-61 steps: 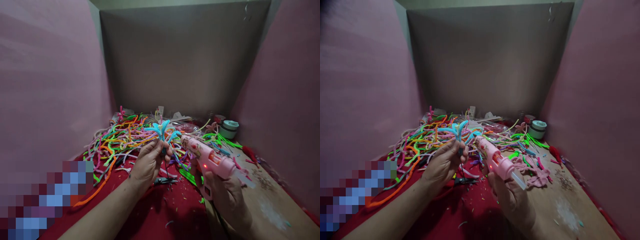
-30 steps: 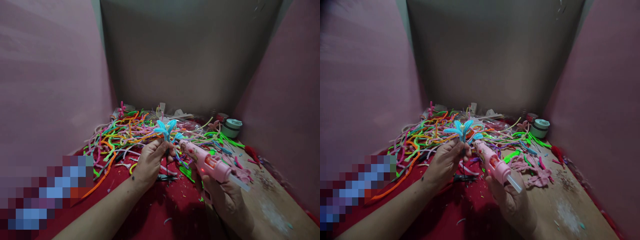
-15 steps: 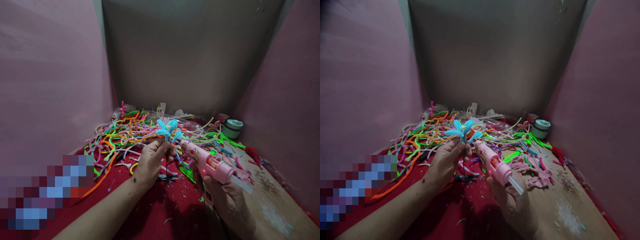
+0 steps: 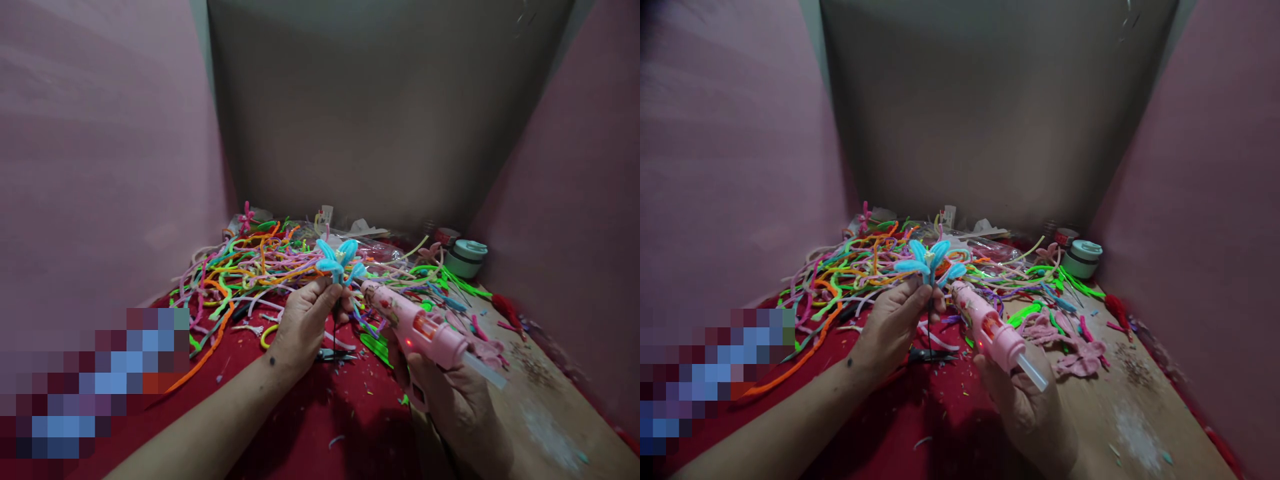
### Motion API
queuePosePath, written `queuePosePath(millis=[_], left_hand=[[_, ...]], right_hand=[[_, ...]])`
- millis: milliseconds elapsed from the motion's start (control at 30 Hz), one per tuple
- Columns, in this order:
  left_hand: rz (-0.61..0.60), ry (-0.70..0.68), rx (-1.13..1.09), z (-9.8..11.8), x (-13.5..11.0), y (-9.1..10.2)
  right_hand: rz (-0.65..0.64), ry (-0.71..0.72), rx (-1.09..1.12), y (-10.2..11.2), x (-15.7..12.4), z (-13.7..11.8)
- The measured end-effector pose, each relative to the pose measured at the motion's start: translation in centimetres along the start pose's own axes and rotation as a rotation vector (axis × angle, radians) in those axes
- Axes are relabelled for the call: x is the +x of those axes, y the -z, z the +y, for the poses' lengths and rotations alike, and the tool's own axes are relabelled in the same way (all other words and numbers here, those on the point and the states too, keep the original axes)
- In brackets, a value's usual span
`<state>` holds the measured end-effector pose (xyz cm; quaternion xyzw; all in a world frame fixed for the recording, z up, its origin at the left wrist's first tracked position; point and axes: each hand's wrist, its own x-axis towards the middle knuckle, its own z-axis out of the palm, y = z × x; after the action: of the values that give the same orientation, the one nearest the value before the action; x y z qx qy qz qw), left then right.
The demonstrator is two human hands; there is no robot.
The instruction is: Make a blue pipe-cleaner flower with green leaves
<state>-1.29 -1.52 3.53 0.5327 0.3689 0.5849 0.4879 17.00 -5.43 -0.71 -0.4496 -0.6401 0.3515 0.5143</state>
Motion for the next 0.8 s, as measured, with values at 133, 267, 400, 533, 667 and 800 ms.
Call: queuePosePath(millis=[133,267,400,533,667,800], left_hand=[[0.004,0.017,-0.013,-0.01,0.01,0.0],[0.019,0.03,-0.019,0.07,-0.04,-0.09],[0.027,0.025,-0.017,0.08,-0.06,-0.12],[0.016,0.02,-0.016,-0.06,-0.01,-0.02],[0.011,0.012,-0.016,-0.13,0.04,0.01],[0.022,0.014,-0.024,0.03,0.01,-0.11]], right_hand=[[0.001,-0.007,-0.025,0.15,-0.09,0.21],[0.018,-0.004,-0.02,0.11,-0.12,0.3],[0.01,0.023,-0.012,0.07,0.02,-0.09],[0.0,0.02,-0.011,0.08,0.05,-0.39],[-0.008,0.004,0.001,0.08,-0.06,-0.12],[0.004,-0.025,0.04,0.06,-0.14,0.48]])
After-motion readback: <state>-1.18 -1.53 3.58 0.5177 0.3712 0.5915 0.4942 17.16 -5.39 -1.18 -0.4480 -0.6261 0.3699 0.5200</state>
